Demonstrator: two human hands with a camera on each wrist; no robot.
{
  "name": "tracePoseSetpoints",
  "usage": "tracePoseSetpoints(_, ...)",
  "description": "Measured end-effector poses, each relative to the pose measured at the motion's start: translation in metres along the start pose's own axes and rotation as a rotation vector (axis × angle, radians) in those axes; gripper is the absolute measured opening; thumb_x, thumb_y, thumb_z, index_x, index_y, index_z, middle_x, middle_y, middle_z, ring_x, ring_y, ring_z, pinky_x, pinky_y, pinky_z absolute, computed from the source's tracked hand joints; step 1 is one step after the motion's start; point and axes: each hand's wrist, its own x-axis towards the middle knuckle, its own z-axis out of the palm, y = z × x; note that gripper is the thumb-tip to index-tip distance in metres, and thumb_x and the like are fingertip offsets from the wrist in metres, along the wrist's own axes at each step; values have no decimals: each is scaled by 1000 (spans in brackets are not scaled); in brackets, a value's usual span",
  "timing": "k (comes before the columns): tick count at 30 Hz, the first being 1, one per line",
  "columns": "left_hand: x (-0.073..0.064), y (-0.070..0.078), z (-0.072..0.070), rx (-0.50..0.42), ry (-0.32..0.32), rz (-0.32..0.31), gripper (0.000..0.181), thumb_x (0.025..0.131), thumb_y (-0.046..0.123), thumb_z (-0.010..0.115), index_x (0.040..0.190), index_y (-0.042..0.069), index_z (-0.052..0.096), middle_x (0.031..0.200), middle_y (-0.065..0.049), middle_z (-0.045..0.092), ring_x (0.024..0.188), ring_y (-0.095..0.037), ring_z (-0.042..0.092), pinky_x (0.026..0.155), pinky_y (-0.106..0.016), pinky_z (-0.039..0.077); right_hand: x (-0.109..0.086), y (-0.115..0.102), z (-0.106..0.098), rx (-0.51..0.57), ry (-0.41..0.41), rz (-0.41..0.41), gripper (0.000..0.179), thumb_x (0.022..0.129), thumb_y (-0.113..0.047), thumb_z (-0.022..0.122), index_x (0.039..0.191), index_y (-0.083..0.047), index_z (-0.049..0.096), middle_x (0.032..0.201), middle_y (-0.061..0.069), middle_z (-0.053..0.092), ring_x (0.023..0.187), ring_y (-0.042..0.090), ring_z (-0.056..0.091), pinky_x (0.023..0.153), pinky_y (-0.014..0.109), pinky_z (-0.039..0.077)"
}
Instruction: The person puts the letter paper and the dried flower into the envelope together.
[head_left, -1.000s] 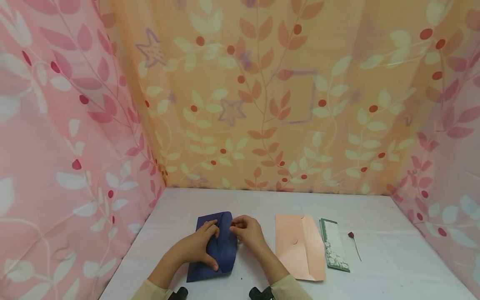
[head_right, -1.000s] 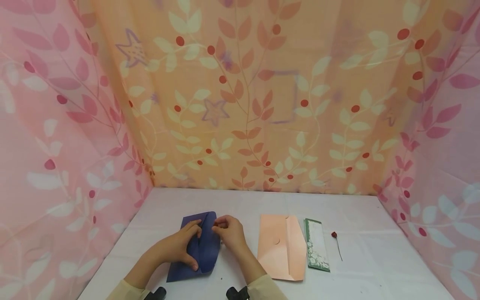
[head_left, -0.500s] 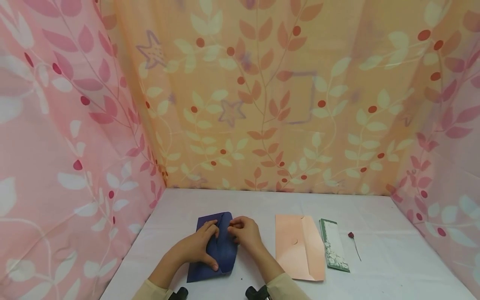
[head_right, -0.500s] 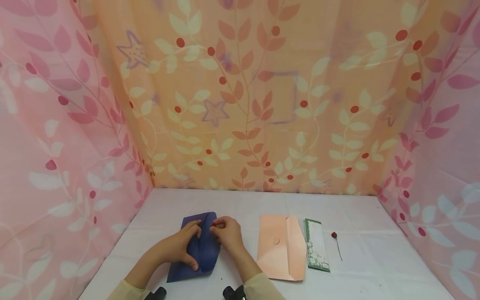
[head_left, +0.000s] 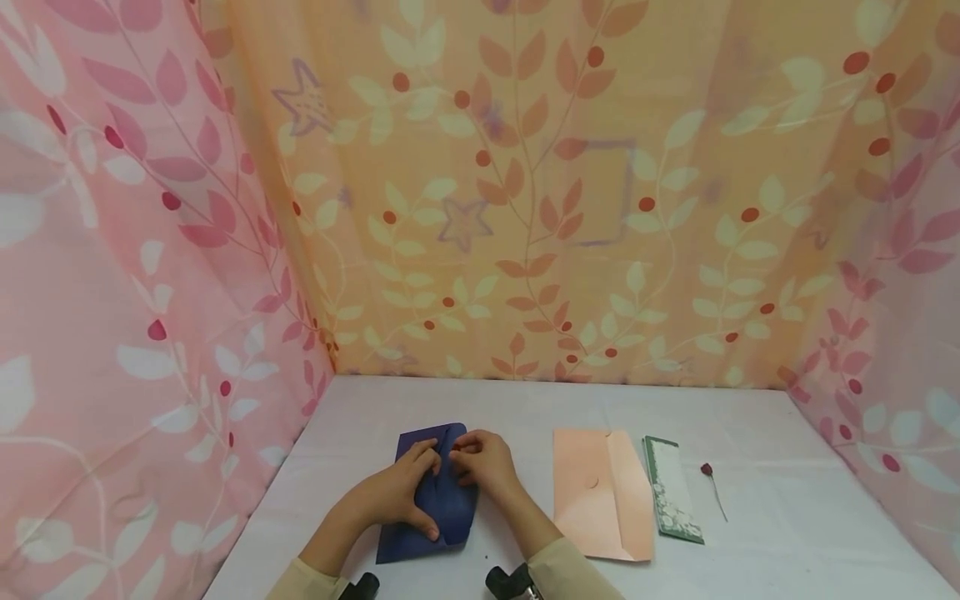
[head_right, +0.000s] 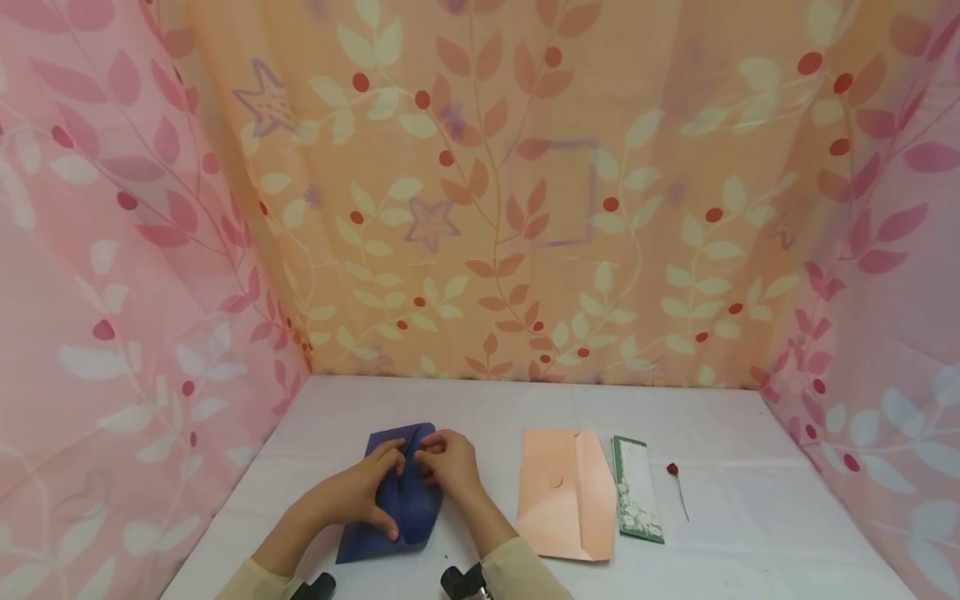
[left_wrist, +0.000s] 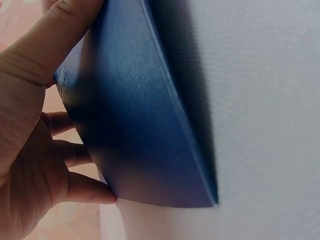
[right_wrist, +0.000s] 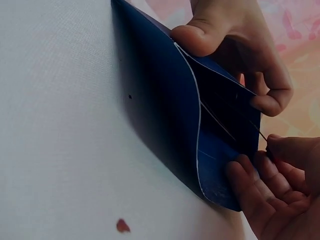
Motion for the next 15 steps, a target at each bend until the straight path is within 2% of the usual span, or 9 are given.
tracePoseSetpoints(9,-1,0,1,6,-17,2,85,58,71,87,115,26,43,164,-18,27,142,-41,43,105,-56,48,5,9,10,-53,-41,5,19,85,-6,81,100,2,72,84,11,76,66,18,70,52,36,59)
tracePoseSetpoints(15,-1,-1,0,8,-11,4,85,59,71,87,116,25,44,163,-19,28,142,-42,43,103,-55,49,8,7,13,-102,-47,-10,18,85,-8,83,97,0,73,81,8,75,60,17,67,48,35,57)
